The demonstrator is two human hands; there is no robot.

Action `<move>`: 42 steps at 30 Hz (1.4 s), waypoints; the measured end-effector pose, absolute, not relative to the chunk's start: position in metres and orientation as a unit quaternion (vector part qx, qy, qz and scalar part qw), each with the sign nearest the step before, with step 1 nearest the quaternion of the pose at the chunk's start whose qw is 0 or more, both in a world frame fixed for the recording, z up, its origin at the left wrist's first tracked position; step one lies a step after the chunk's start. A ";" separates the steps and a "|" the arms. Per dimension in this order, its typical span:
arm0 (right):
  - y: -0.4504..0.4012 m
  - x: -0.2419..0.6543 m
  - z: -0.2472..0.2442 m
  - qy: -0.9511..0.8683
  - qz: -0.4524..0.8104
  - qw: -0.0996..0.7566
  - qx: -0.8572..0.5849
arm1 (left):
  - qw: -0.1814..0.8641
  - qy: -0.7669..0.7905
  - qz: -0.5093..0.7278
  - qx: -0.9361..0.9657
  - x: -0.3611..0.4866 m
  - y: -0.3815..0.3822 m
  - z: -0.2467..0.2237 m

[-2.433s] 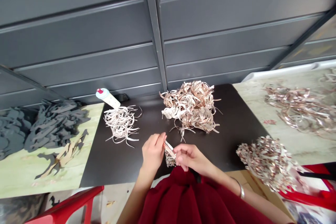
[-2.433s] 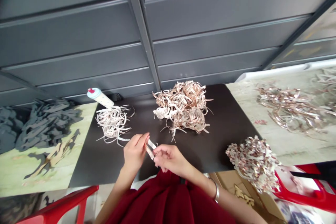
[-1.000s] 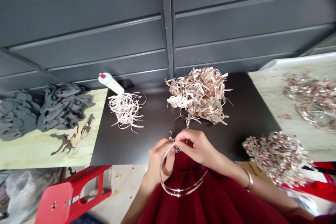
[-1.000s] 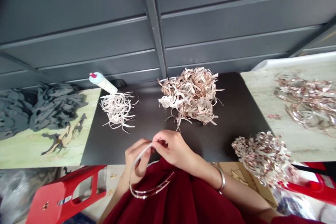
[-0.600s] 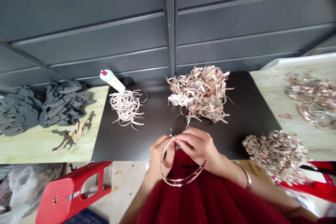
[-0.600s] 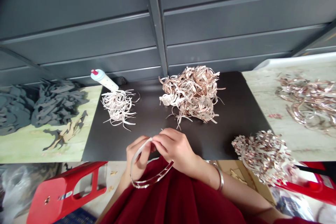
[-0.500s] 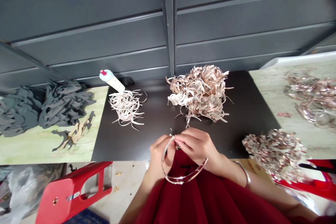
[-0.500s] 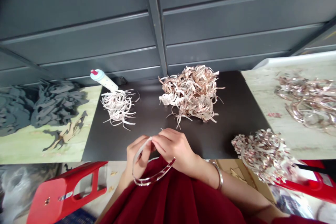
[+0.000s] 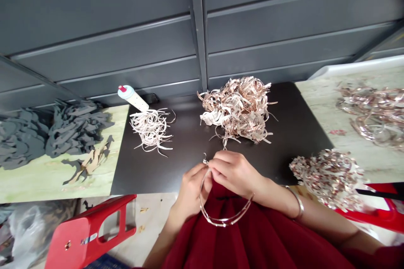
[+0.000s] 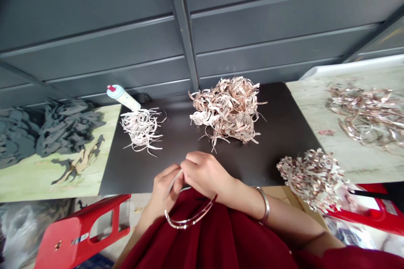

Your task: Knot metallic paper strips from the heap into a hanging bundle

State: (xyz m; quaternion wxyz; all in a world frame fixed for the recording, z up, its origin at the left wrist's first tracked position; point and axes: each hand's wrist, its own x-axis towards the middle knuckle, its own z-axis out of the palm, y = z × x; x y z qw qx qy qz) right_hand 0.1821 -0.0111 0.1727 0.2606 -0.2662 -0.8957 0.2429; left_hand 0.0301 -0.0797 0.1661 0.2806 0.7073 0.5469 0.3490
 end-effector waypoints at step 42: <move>-0.003 0.198 0.142 -0.876 0.272 0.278 -0.286 | 0.341 0.590 0.324 0.656 0.056 -0.071 0.153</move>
